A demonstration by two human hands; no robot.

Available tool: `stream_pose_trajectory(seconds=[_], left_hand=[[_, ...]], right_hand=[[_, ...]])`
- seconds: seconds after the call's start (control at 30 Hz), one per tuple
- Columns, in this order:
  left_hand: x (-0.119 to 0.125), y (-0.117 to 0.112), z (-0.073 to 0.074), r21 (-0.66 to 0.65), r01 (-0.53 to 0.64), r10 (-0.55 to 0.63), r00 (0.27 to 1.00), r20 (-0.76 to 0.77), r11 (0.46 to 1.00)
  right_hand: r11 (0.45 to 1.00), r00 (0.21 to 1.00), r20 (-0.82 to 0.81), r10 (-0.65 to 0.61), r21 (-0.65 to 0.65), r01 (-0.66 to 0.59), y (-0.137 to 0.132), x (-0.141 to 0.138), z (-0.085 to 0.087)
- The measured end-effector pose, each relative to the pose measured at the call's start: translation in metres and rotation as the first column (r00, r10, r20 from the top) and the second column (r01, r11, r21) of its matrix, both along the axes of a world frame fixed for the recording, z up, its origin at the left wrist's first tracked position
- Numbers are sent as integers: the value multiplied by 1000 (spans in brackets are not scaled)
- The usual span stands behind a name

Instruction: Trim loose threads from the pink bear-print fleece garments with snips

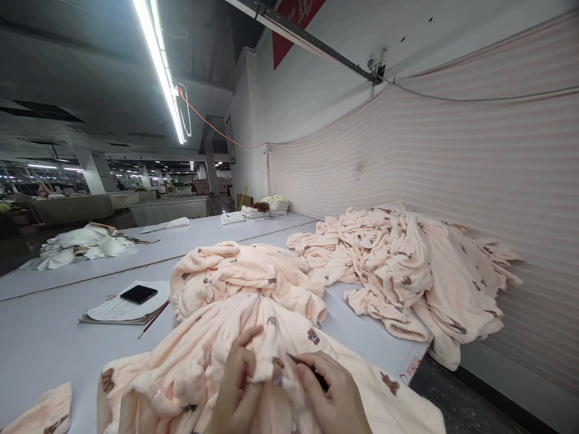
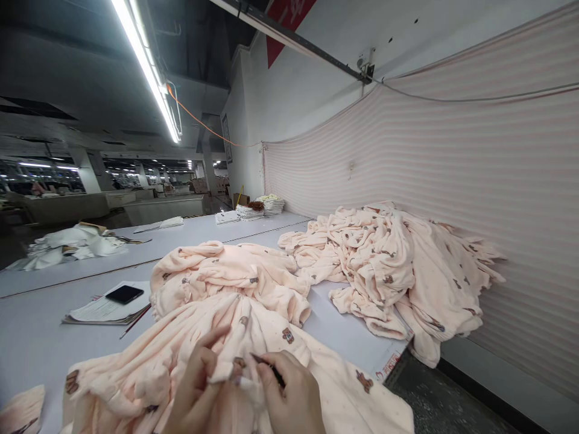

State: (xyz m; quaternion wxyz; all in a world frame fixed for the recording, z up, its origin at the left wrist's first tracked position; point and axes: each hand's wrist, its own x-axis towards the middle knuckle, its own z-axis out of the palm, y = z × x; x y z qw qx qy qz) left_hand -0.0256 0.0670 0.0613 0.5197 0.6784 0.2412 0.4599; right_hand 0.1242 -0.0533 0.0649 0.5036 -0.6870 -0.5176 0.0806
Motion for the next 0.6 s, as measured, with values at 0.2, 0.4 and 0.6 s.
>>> stream_pose_trajectory(seconds=[0.2,0.4,0.6], left_hand=[[-1,39,43,-95,38,-34,998,47,995],[59,-4,10,319,324,-26,737,-676,890],[44,0,-1,383,513,-59,653,-755,768]], right_hand=[[940,871,-365,-330,-36,340,-12,42,-32],[991,561,-824,77,124,46,2,34,-31],[958,645,-757,-107,94,269,-4,46,-39]])
